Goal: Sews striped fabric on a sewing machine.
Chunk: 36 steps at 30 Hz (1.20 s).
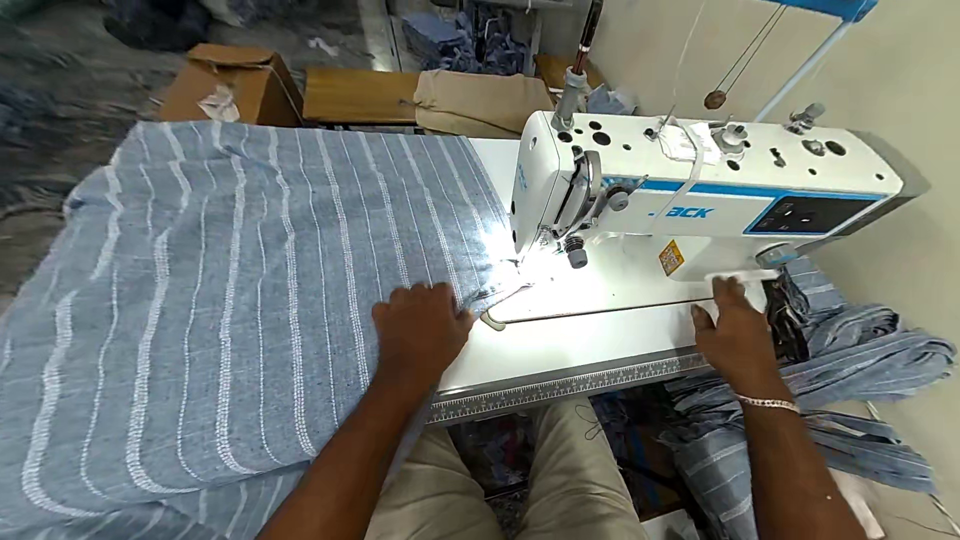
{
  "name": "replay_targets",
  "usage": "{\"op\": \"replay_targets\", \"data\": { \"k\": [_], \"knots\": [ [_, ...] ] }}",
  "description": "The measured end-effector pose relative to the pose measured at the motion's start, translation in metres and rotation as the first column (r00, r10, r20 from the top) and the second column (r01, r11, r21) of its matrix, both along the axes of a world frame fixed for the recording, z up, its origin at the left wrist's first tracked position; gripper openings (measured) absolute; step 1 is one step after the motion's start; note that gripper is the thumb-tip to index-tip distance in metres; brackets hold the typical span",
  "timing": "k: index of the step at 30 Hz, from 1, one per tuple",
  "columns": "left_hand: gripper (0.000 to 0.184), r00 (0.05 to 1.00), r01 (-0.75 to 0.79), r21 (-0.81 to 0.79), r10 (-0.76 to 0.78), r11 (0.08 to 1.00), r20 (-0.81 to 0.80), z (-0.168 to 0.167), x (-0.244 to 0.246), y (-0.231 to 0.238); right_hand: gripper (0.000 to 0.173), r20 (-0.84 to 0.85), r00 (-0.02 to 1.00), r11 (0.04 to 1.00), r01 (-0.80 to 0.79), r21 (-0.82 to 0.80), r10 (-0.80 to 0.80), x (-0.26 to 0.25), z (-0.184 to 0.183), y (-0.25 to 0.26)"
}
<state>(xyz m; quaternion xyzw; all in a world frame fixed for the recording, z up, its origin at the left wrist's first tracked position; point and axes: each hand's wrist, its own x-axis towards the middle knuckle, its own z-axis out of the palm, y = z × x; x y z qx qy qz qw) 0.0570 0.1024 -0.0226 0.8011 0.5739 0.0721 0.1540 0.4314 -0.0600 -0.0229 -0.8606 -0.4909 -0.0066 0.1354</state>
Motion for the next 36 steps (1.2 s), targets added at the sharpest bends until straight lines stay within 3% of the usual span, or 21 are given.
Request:
{"op": "replay_targets", "data": {
  "k": [1,3,4,6,7,8,9,11,14,17,26,29,31,33,36],
  "knots": [
    [0.032,1.0,-0.015,-0.052,0.014,0.999,-0.018,0.007,-0.004,-0.009,0.047,-0.08,0.997,0.995,-0.002,0.103,0.011,-0.016,0.004,0.004],
    [0.028,0.989,0.041,-0.199,-0.012,0.979,0.145,0.021,0.007,-0.02,0.042,-0.394,0.912,0.976,-0.035,0.213,0.118,-0.06,0.005,0.024],
    [0.027,0.957,0.127,-0.257,-0.05,0.958,0.286,0.027,0.021,-0.025,0.043,-0.63,0.752,0.973,-0.064,0.223,0.194,-0.085,0.005,0.039],
    [0.026,0.833,0.393,-0.28,-0.211,0.876,0.511,0.031,0.052,-0.039,0.046,-0.928,0.271,0.964,-0.14,0.225,0.256,-0.123,0.007,0.069],
    [0.027,0.788,0.482,-0.248,-0.292,0.84,0.542,0.03,0.066,-0.042,0.045,-0.956,0.123,0.954,-0.181,0.241,0.265,-0.131,0.009,0.083],
    [0.027,0.777,0.502,-0.182,-0.349,0.845,0.523,0.027,0.075,-0.041,0.044,-0.96,0.081,0.948,-0.204,0.246,0.267,-0.132,0.012,0.094],
    [0.027,0.801,0.458,-0.092,-0.366,0.884,0.473,0.022,0.079,-0.035,0.041,-0.956,0.124,0.949,-0.206,0.239,0.267,-0.128,0.015,0.102],
    [0.034,0.885,0.348,0.081,-0.356,0.934,0.301,-0.001,0.075,-0.014,0.029,-0.913,0.329,0.96,-0.215,0.178,0.243,-0.107,0.016,0.116],
    [0.064,0.921,0.389,0.089,-0.39,0.917,-0.011,-0.041,0.063,-0.001,0.016,-0.716,0.662,0.967,-0.244,0.073,0.222,-0.079,0.003,0.135],
    [0.076,0.9,0.433,0.105,-0.424,0.895,-0.096,-0.046,0.05,-0.007,0.024,-0.53,0.817,0.965,-0.26,0.015,0.228,-0.066,-0.014,0.152],
    [0.081,0.905,0.412,-0.055,-0.415,0.91,-0.09,-0.029,0.058,0.019,0.038,-0.302,0.949,0.987,-0.122,-0.108,0.085,-0.079,-0.008,0.165],
    [0.078,0.899,0.424,-0.058,-0.427,0.904,-0.093,-0.029,0.056,0.02,0.032,-0.273,0.954,0.984,-0.156,-0.081,0.128,-0.081,-0.008,0.159],
    [0.077,0.9,0.424,-0.059,-0.428,0.904,-0.085,-0.028,0.055,0.021,0.028,-0.326,0.918,0.966,-0.255,-0.046,0.227,-0.07,-0.001,0.141],
    [0.076,0.902,0.422,-0.061,-0.426,0.905,-0.072,-0.029,0.056,0.024,0.037,-0.361,0.898,0.95,-0.3,-0.08,0.253,-0.048,0.022,0.108],
    [0.076,0.904,0.418,-0.069,-0.422,0.906,-0.066,-0.028,0.055,0.027,0.04,-0.235,0.968,0.995,-0.094,-0.014,0.088,-0.01,0.052,0.045]
  ]
}}
